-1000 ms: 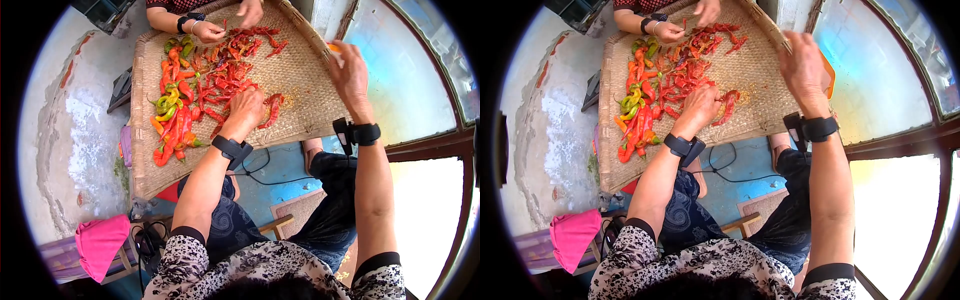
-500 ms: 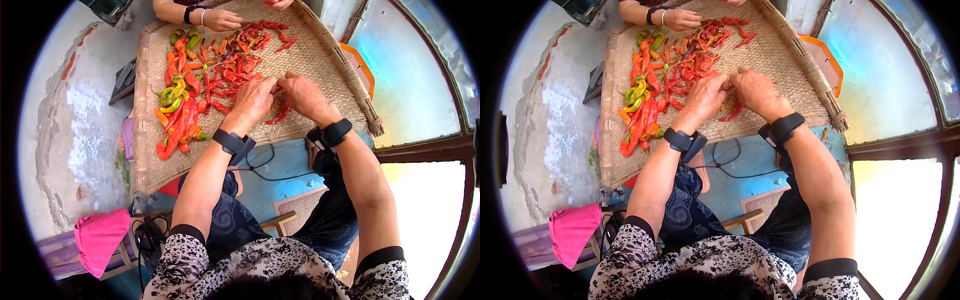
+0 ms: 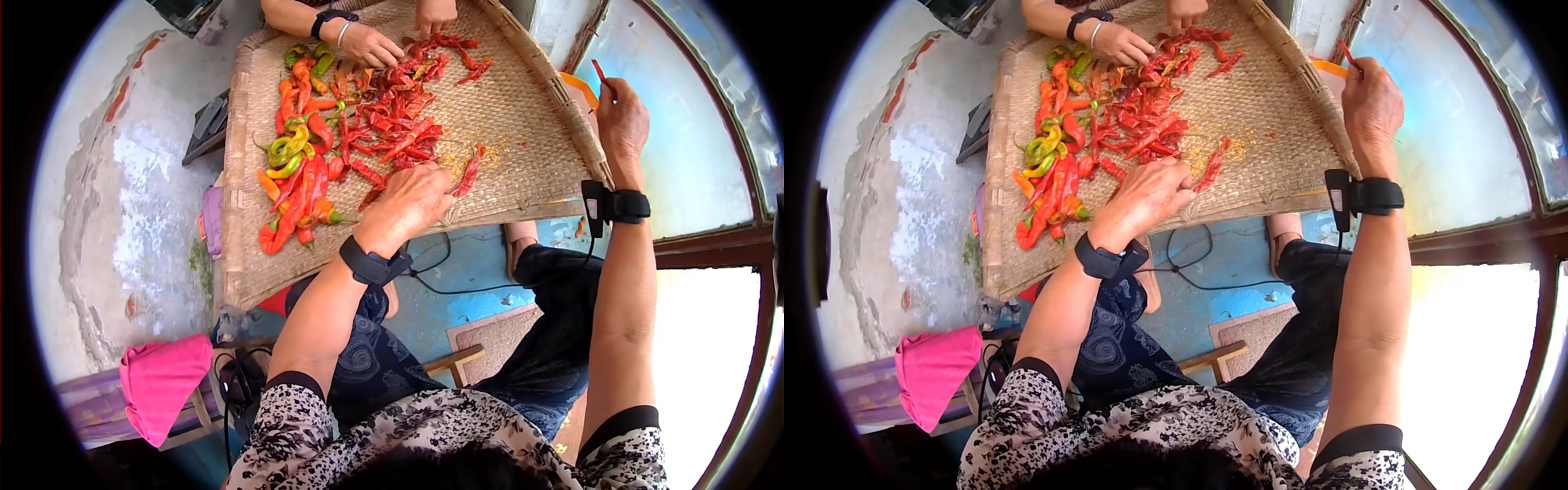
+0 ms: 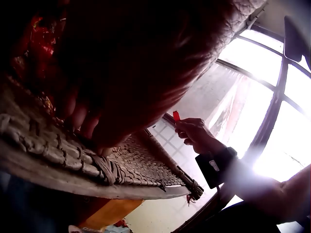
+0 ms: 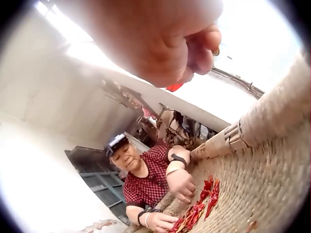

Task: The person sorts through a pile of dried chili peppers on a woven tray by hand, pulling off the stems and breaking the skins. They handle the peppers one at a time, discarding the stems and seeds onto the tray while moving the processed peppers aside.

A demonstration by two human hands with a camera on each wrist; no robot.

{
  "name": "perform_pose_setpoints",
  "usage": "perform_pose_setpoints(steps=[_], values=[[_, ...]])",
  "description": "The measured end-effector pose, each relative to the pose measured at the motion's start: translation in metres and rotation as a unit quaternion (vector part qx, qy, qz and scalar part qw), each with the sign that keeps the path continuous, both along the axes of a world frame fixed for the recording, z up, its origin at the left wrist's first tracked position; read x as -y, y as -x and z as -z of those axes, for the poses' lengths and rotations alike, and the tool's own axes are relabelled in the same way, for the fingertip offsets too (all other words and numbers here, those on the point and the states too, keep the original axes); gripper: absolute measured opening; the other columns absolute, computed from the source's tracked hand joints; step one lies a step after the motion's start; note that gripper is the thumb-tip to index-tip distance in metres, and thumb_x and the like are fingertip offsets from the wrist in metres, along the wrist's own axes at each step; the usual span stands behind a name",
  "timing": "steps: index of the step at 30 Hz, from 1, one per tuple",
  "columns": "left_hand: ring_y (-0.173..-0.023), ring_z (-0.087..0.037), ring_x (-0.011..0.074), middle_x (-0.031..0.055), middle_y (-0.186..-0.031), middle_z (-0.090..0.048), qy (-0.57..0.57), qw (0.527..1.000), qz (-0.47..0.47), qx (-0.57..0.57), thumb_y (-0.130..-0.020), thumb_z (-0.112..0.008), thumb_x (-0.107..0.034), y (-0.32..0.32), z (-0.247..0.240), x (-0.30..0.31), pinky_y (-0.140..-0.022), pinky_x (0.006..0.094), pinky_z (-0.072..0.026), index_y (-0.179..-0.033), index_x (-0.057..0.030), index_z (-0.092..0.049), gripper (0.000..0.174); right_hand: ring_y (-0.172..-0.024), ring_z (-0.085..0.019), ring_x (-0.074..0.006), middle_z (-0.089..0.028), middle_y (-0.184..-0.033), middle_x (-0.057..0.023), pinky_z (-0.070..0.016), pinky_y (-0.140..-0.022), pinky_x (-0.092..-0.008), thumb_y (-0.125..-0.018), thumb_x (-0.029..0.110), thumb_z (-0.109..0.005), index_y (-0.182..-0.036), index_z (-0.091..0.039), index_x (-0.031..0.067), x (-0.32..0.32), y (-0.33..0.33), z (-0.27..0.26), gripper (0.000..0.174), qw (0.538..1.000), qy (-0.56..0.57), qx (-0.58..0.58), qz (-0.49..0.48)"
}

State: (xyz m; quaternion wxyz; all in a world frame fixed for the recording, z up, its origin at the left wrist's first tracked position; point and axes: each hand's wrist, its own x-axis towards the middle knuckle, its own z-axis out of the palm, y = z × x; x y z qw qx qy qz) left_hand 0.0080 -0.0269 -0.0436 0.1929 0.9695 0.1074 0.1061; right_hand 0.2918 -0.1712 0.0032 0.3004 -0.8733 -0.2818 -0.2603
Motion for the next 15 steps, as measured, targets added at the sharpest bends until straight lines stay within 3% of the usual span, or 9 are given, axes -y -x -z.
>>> perform_pose_setpoints(steps=[1, 4, 6, 8, 9, 10, 11, 12, 15], values=[[-0.074, -0.058, 0.0340, 0.0137, -0.076, -0.058, -0.004, 1.000, -0.008, 0.004, -0.077, -0.063, -0.018, -0.001, 0.003, 0.002, -0.063, 0.0432, -0.0444, -0.077, -0.0024, -0.054, 0.018, -0.086, -0.063, -0.0356, -0.065, -0.098, -0.0163, -0.0494, -0.074, -0.0421, -0.088, 0.022, -0.055, -0.109, -0.063, 0.0094, 0.002, -0.003, 0.005, 0.025, 0.998, 0.007, 0.055, 0.016], [-0.072, -0.058, 0.0356, 0.0129, -0.075, -0.057, -0.008, 1.000, -0.022, 0.006, -0.077, -0.061, -0.014, -0.003, 0.002, 0.005, -0.061, 0.0442, -0.0438, -0.075, -0.0022, -0.051, 0.015, -0.087, -0.062, -0.0358, -0.063, -0.102, -0.0173, -0.0493, -0.077, -0.0423, -0.087, 0.019, -0.057, -0.114, -0.061, 0.0068, -0.003, 0.021, 0.002, 0.030, 0.996, -0.012, 0.074, -0.041], [-0.073, -0.058, 0.0361, 0.0133, -0.075, -0.058, -0.006, 0.999, -0.039, 0.036, -0.077, -0.061, -0.013, -0.005, 0.002, 0.002, -0.061, 0.0443, -0.0443, -0.075, -0.0021, -0.052, 0.014, -0.079, -0.064, -0.0335, -0.061, -0.104, -0.0174, -0.0518, -0.072, -0.0404, -0.083, 0.010, -0.062, -0.112, -0.061, 0.0057, -0.013, 0.043, 0.002, 0.030, 0.968, 0.005, -0.039, -0.246], [-0.073, -0.058, 0.0356, 0.0142, -0.074, -0.058, 0.007, 0.997, -0.027, 0.073, -0.078, -0.060, -0.011, -0.004, -0.001, -0.006, -0.062, 0.0423, -0.0449, -0.078, -0.0021, -0.053, 0.011, -0.071, -0.065, -0.0251, -0.061, -0.106, -0.0138, -0.0541, -0.071, -0.0343, -0.077, 0.001, -0.067, -0.110, -0.060, 0.0044, -0.023, 0.088, 0.001, 0.034, 0.886, 0.041, -0.152, -0.437], [-0.072, -0.058, 0.0344, 0.0147, -0.074, -0.059, 0.054, 0.995, -0.023, 0.077, -0.078, -0.060, -0.010, -0.004, -0.009, -0.009, -0.062, 0.0407, -0.0451, -0.080, -0.0018, -0.053, 0.010, -0.075, -0.065, -0.0280, -0.060, -0.103, -0.0132, -0.0541, -0.072, -0.0355, -0.076, -0.001, -0.065, -0.111, -0.060, 0.0039, -0.028, 0.104, 0.006, 0.035, 0.859, 0.084, -0.148, -0.483], [-0.071, -0.059, 0.0332, 0.0151, -0.074, -0.059, 0.102, 0.991, -0.019, 0.081, -0.078, -0.060, -0.009, -0.003, -0.016, -0.011, -0.063, 0.0391, -0.0452, -0.082, -0.0016, -0.054, 0.010, -0.077, -0.064, -0.0318, -0.058, -0.103, -0.0142, -0.0534, -0.073, -0.0374, -0.074, -0.003, -0.064, -0.112, -0.059, 0.0047, -0.034, 0.115, 0.016, 0.039, 0.847, 0.077, -0.061, -0.522], [-0.067, -0.058, 0.0261, 0.0125, -0.072, -0.058, 0.141, 0.987, -0.025, 0.079, -0.080, -0.060, -0.010, -0.001, -0.022, -0.012, -0.063, 0.0360, -0.0449, -0.085, -0.0009, -0.054, 0.012, -0.079, -0.064, -0.0330, -0.059, -0.101, -0.0148, -0.0527, -0.073, -0.0381, -0.074, -0.003, -0.063, -0.109, -0.060, 0.0044, -0.036, 0.121, 0.020, 0.036, 0.842, 0.086, -0.068, -0.528], [-0.067, -0.058, 0.0261, 0.0125, -0.072, -0.058, 0.141, 0.987, -0.026, 0.078, -0.080, -0.060, -0.010, 0.002, -0.028, -0.013, -0.063, 0.0360, -0.0449, -0.085, -0.0009, -0.054, 0.012, -0.080, -0.063, -0.0341, -0.061, -0.099, -0.0153, -0.0521, -0.074, -0.0388, -0.074, -0.003, -0.062, -0.106, -0.061, 0.0040, -0.038, 0.129, 0.020, 0.033, 0.837, 0.095, -0.075, -0.534], [-0.069, -0.058, 0.0155, 0.0069, -0.073, -0.059, 0.221, 0.974, -0.021, 0.048, -0.085, -0.061, -0.015, 0.011, -0.037, -0.024, -0.065, 0.0311, -0.0466, -0.089, -0.0013, -0.056, 0.015, -0.079, -0.063, -0.0342, -0.064, -0.089, -0.0158, -0.0514, -0.071, -0.0398, -0.076, -0.001, -0.061, -0.096, -0.063, 0.0027, -0.051, 0.132, 0.020, 0.021, 0.832, 0.124, -0.108, -0.530]])
